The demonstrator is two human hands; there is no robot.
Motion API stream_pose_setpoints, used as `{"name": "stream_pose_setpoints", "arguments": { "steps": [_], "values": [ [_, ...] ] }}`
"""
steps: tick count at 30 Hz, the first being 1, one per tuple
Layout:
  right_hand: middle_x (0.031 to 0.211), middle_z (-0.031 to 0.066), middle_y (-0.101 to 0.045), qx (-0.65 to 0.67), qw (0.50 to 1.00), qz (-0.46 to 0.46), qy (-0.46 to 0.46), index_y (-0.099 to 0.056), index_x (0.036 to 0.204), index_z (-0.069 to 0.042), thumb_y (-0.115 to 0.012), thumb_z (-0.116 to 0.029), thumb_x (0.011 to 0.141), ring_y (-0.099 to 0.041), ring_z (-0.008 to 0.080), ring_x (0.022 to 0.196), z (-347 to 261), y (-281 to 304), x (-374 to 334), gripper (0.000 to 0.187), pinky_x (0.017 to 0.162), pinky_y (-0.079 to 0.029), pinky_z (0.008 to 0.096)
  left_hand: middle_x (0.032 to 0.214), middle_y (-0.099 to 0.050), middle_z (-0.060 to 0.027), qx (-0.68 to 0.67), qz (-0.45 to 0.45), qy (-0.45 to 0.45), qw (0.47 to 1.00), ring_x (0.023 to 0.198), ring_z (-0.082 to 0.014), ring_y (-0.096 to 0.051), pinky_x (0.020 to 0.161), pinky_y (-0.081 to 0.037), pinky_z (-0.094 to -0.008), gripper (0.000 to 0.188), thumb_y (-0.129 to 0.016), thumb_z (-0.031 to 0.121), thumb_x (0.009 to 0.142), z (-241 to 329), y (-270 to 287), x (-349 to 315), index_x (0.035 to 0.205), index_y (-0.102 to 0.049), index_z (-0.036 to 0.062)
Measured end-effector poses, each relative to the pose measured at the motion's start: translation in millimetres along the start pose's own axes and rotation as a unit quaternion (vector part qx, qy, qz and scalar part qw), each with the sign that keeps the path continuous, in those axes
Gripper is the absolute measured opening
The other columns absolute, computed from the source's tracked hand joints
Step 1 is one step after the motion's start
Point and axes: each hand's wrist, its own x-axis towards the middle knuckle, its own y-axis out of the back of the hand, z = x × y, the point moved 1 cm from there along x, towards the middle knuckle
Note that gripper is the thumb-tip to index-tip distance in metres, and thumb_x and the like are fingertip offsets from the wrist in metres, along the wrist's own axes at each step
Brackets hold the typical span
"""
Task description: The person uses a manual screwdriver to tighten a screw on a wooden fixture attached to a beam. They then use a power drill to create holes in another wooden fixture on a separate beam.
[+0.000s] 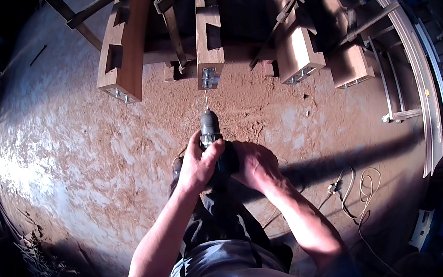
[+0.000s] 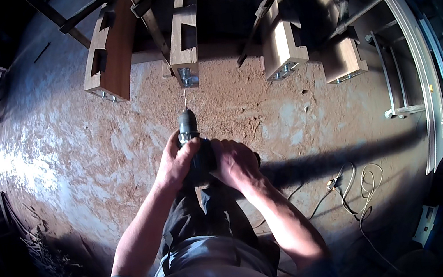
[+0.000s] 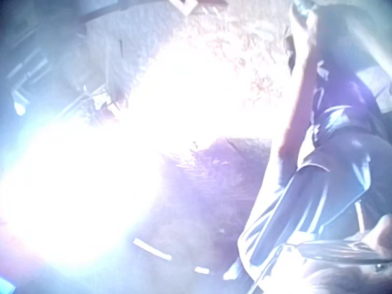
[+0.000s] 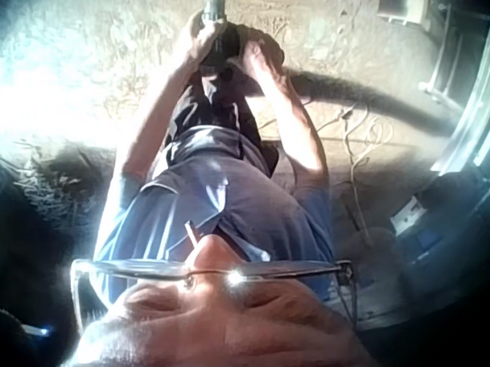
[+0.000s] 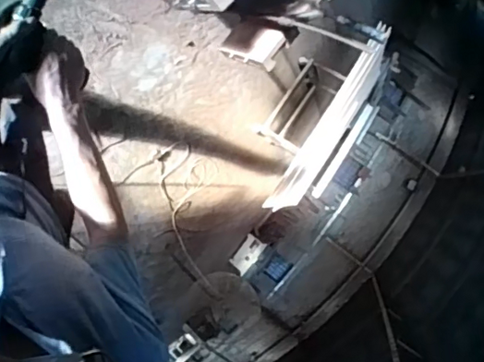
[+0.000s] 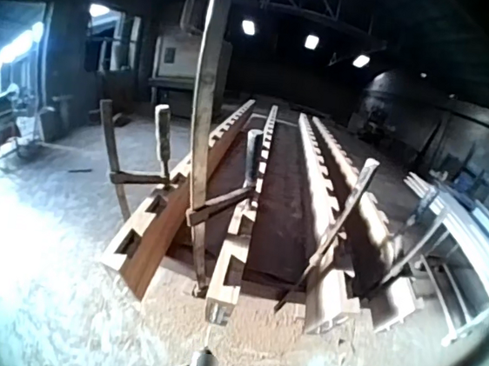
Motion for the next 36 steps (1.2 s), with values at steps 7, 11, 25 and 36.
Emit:
{"name": "stream_pose_setpoints", "arguments": {
  "steps": [7,11,25,36],
  "values": [
    [0.088,0.0164,-0.069,0.006,1.000,0.012,-0.001,-0.059,0.106,-0.009,-0.080,-0.027,0.074,-0.068,0.0373,0.086,-2,-16,-2,0.042,0.072,-0.055,0.0472,0.116,-0.058,-0.0113,-0.025,-0.003,0.029,0.999,0.103,-0.0163,-0.057,0.091,-0.049,-0.0306,0.089,-0.079,0.036,0.084,-20,14,3,0.144,-0.032,-0.0103],
    [0.088,0.0163,-0.067,0.014,1.000,-0.005,-0.007,-0.054,0.111,-0.006,-0.085,-0.025,0.068,-0.067,0.0363,0.084,4,-24,12,0.056,0.073,-0.055,0.0466,0.112,-0.059,-0.0107,-0.019,-0.017,0.026,0.999,0.101,-0.0158,-0.057,0.090,-0.049,-0.0306,0.085,-0.078,0.037,0.083,-16,15,16,0.142,-0.036,-0.0075],
    [0.094,0.0153,-0.070,0.013,1.000,0.010,-0.007,-0.058,0.113,-0.008,-0.083,-0.019,0.070,-0.068,0.0363,0.089,11,-26,27,0.050,0.076,-0.056,0.0458,0.111,-0.058,-0.0084,-0.004,-0.004,0.006,1.000,0.099,-0.0143,-0.057,0.088,-0.050,-0.0312,0.075,-0.075,0.035,0.086,-16,14,36,0.139,-0.041,-0.0064],
    [0.092,0.0154,-0.069,0.005,1.000,0.007,-0.008,-0.057,0.113,-0.008,-0.084,-0.018,0.069,-0.068,0.0365,0.088,11,-28,31,0.053,0.075,-0.056,0.0456,0.111,-0.058,-0.0097,0.004,-0.009,0.014,1.000,0.100,-0.0156,-0.057,0.088,-0.050,-0.0319,0.075,-0.074,0.035,0.085,-13,15,39,0.138,-0.042,-0.0074]
  ]
}}
